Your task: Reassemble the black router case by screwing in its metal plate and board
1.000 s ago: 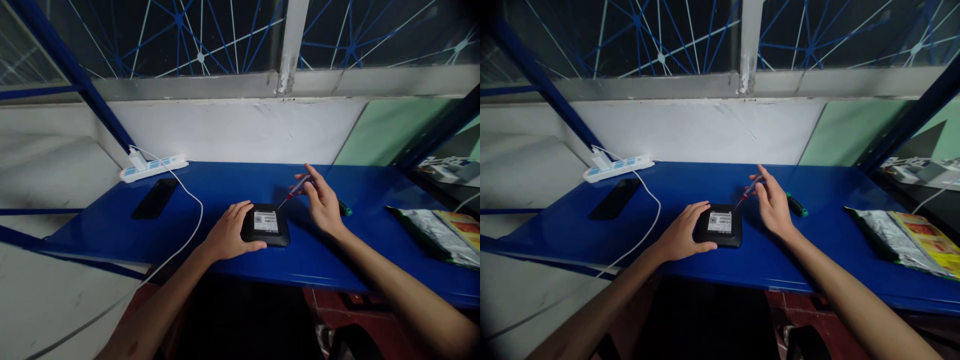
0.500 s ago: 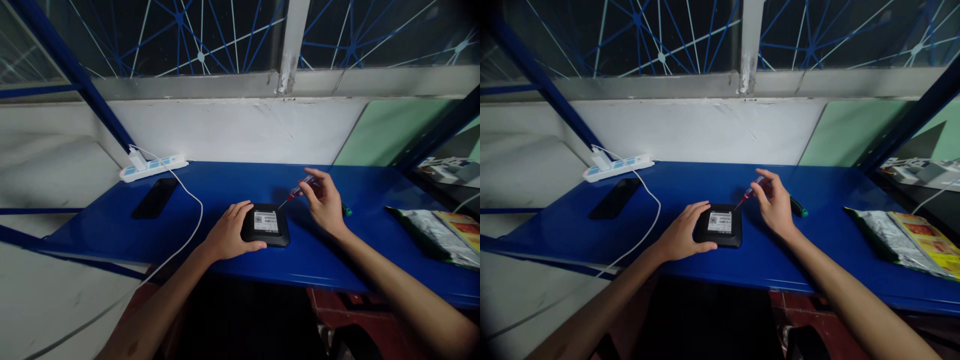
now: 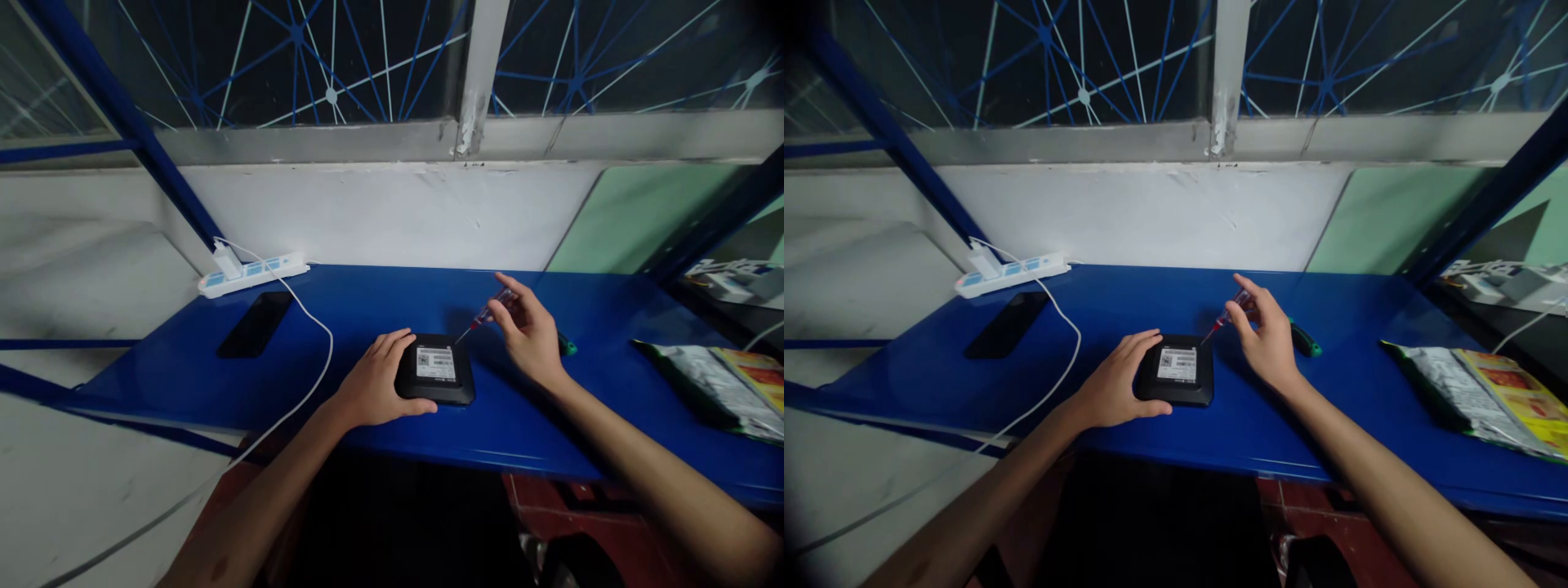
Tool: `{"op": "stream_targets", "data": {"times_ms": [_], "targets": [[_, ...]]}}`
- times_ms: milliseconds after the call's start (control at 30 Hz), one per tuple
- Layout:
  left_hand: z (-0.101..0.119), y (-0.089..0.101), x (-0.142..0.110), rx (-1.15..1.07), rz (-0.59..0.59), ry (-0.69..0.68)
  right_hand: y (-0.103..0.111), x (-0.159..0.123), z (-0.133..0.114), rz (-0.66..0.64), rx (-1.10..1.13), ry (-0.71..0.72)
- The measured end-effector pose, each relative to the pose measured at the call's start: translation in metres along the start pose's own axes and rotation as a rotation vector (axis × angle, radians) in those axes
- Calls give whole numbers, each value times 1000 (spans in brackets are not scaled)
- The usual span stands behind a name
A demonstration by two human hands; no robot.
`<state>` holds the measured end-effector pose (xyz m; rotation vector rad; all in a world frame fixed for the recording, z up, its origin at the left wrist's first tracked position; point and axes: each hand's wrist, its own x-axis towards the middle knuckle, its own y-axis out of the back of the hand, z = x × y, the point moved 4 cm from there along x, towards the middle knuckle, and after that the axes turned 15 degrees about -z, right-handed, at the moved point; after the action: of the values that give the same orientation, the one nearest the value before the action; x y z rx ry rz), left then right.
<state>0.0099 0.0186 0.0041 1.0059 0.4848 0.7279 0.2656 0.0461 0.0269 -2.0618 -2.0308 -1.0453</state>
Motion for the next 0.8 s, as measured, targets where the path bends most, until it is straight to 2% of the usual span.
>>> {"op": "stream_targets", "data": {"times_ms": [200, 433, 800], "targets": [[1, 0, -1, -7, -5, -1, -4, -1, 1, -55, 84, -9], [-2, 0, 2, -6, 13, 28, -2, -1, 0, 37, 134, 12], [-5, -2, 3, 18, -2, 88, -8, -4, -1, -80, 149, -13]]}}
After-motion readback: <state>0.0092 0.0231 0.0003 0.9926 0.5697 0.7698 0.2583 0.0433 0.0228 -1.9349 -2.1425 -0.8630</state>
